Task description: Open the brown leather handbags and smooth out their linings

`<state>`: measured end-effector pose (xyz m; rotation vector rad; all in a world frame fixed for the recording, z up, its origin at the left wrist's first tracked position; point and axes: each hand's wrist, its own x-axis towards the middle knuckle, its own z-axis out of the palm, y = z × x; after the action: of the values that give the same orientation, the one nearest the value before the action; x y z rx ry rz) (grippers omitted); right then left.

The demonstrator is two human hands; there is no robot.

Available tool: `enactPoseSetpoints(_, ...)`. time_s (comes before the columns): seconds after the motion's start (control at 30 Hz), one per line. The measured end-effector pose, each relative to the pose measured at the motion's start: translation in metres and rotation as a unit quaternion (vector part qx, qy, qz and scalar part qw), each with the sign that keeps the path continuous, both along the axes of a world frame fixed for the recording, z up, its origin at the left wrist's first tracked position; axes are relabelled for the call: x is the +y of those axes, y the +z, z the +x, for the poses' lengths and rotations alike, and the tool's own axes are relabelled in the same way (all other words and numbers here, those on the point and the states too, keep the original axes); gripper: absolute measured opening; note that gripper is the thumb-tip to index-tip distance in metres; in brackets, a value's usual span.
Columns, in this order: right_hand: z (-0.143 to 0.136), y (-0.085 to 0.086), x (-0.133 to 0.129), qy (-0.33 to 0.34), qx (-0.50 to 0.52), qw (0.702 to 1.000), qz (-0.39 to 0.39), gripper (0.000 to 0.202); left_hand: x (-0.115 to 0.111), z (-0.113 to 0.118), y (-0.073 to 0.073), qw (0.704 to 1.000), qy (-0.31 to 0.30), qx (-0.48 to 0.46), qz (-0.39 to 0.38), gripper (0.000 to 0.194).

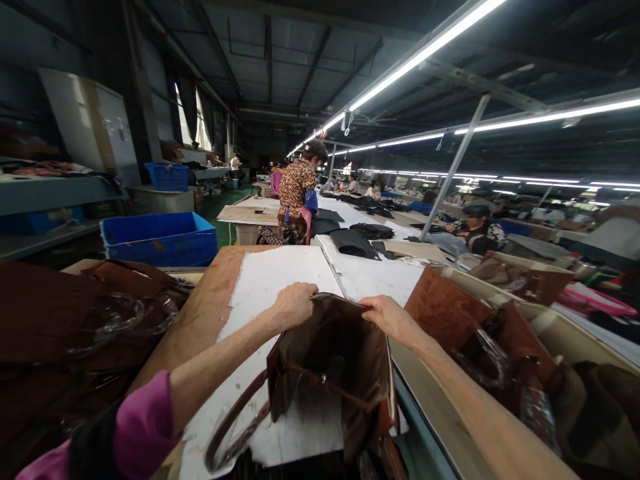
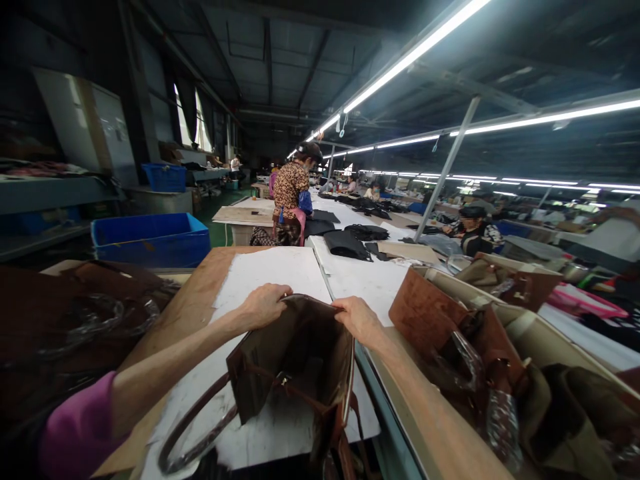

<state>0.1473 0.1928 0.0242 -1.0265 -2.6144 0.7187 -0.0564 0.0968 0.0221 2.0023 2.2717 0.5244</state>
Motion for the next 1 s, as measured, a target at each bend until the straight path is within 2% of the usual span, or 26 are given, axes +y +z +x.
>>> enactPoseSetpoints(0.17,-0.003,-0.003,0.004,-0.01,-0.016,1.0,0.003,0.023,0.016,0.006,0.004,1.0,0.001,0.008,0.008,0.029)
enactPoseSetpoints(0.27,0.0,-0.006,0.011,-0.006,-0.009,1.0,-0.01,0.022,0.025,0.002,0.0,0.999,-0.03,-0.02,0.024,0.026)
enactPoseSetpoints(0.33,0.003,-0.008,0.016,0.008,0.0,0.999,-0.038,0.022,0.028,-0.003,-0.004,0.995,-0.07,-0.068,0.024,0.025)
enactPoseSetpoints(0.43,0.008,-0.009,0.023,0.042,0.019,0.992,-0.12,0.025,0.028,-0.008,-0.008,0.981,-0.124,-0.149,-0.006,0.025)
enactPoseSetpoints(0.53,0.009,-0.007,0.025,0.055,0.031,0.985,-0.161,0.025,0.025,-0.009,-0.008,0.972,-0.139,-0.19,-0.025,0.026)
enactPoseSetpoints(0.77,0.006,-0.01,0.023,0.012,0.036,0.99,-0.135,0.02,0.022,-0.008,-0.004,0.972,-0.148,-0.179,-0.016,0.024)
enactPoseSetpoints(1.0,0.008,-0.013,0.025,0.005,0.021,0.996,-0.089,0.024,0.03,-0.004,-0.002,0.977,-0.156,-0.148,0.002,0.016)
